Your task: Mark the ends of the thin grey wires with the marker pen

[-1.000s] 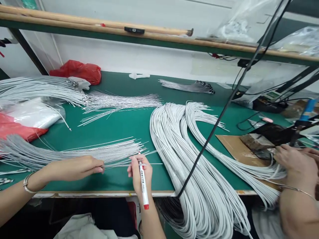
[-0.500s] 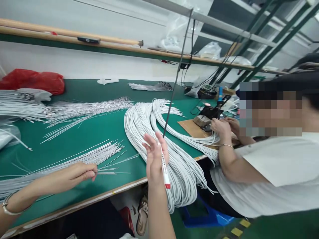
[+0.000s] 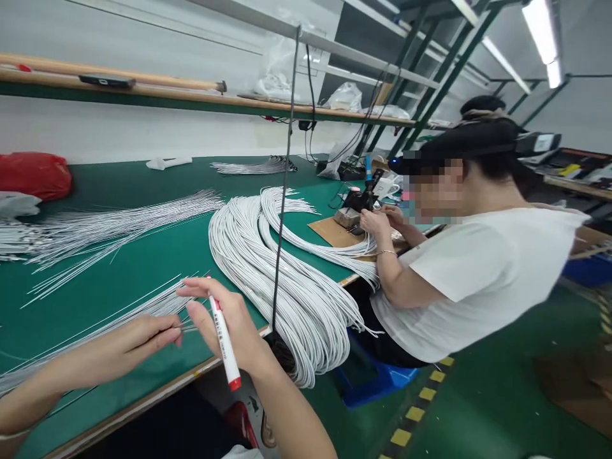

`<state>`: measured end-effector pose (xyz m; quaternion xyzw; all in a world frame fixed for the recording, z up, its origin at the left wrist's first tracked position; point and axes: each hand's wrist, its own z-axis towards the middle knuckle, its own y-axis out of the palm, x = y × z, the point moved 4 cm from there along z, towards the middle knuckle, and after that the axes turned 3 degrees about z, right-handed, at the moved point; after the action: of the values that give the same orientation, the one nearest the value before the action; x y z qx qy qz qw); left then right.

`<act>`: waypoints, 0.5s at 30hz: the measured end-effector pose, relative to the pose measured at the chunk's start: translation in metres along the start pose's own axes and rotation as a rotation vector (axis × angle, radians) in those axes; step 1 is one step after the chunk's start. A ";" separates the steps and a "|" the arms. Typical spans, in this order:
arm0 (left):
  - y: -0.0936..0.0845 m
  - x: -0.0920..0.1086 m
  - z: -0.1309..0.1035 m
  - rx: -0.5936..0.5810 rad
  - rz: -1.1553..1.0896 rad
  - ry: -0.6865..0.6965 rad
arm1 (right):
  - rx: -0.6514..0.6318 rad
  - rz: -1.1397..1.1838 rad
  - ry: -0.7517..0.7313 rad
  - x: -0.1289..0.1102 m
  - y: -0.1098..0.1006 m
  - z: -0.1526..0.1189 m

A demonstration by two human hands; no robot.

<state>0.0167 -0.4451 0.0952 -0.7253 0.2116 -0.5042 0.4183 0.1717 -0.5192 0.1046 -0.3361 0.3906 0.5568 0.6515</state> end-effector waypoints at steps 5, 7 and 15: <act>-0.007 0.000 0.006 0.015 -0.095 -0.005 | 0.483 0.062 -0.074 0.017 -0.033 -0.020; -0.008 0.003 0.009 0.070 -0.101 0.005 | 0.372 0.023 -0.003 0.030 -0.026 -0.027; 0.008 0.021 0.013 0.044 -0.174 0.116 | 0.214 0.036 0.110 0.046 0.012 -0.034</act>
<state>0.0376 -0.4598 0.0984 -0.7012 0.1606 -0.5840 0.3760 0.1590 -0.5257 0.0480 -0.2877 0.4888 0.5041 0.6513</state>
